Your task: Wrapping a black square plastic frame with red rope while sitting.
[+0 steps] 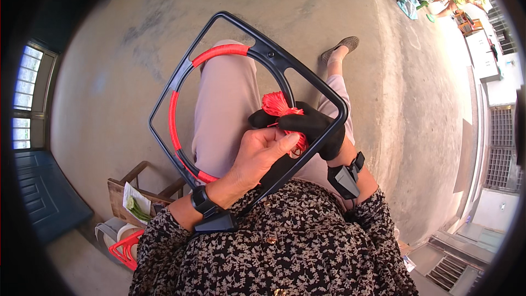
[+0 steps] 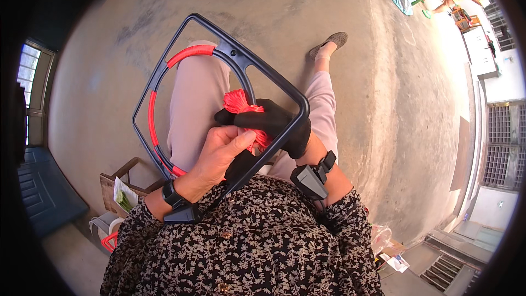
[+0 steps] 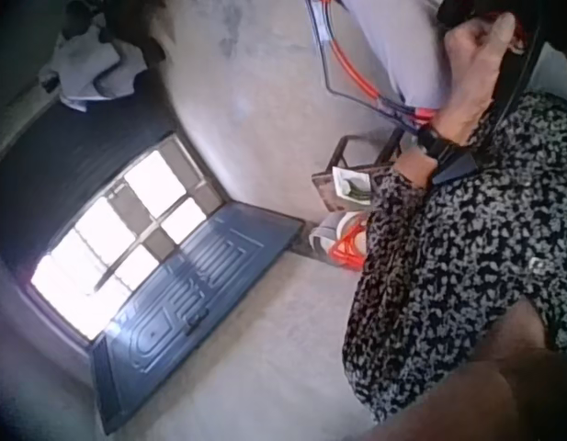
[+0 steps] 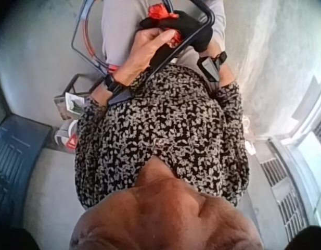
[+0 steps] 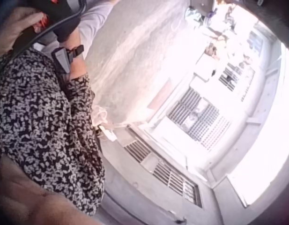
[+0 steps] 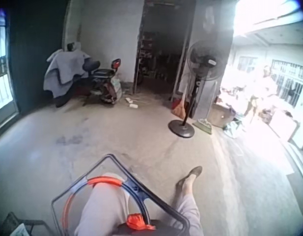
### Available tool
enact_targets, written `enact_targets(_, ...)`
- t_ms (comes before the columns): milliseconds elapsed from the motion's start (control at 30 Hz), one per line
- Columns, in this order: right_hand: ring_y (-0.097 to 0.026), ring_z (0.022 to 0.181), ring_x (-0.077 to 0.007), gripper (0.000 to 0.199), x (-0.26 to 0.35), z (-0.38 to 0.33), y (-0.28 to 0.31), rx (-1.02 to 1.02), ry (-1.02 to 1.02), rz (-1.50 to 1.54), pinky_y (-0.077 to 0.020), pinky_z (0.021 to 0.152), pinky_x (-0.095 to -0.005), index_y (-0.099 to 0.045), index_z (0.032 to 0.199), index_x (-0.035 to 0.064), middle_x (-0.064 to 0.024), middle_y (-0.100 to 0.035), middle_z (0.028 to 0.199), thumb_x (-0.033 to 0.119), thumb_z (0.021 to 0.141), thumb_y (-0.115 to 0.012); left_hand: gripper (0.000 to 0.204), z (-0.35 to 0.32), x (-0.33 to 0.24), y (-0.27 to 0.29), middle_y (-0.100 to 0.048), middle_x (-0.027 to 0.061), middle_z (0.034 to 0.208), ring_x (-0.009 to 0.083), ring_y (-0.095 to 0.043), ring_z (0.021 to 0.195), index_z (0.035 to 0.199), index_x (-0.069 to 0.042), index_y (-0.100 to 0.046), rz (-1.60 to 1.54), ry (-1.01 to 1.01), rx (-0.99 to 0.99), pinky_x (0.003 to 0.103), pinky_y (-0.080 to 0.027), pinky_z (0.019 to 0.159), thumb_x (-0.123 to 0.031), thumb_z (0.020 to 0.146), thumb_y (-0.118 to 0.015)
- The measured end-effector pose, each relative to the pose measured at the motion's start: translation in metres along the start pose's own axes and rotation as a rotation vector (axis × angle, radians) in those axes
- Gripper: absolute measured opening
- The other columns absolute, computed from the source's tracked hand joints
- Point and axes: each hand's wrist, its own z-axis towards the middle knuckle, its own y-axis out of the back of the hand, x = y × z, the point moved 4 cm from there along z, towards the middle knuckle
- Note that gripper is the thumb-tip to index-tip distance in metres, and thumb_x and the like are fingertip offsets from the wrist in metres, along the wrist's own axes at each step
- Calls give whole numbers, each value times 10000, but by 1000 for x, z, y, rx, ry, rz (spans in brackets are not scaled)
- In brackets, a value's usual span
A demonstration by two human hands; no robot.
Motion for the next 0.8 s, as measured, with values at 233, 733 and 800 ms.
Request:
enact_targets(233, -584, 972, -202, 308, -58, -15, -4, -185, -270, 1127, -473, 851, -314, -537, 1184, -24, -135, -595, 1113, 98, 902, -557, 328, 1, -2, -3, -562, -32, 643, 13, -486, 578, 722, -20, -622, 90, -17, -68, 193, -376, 512, -253, 929, -521)
enact_targets(733, -602, 985, -214, 423, -5, 13, 5, -330, -229, 781, -496, 862, -305, -494, 1213, -22, -143, -599, 1121, 291, 930, -521, 367, 8, 18, 13, -622, 10, 774, 77, -530, 633, 885, -50, -618, -29, 136, 35, 211, -380, 571, -350, 934, -415)
enact_targets(800, -582, 1073, -241, 445, -13, 10, -1, -249, -387, 1239, -475, 946, -338, -442, 1273, -11, -164, -565, 1210, 284, 944, -494, 367, 10, 23, 16, -631, 18, 804, 87, -539, 660, 915, -40, -613, -53, 130, 9, 229, -389, 578, -338, 940, -402)
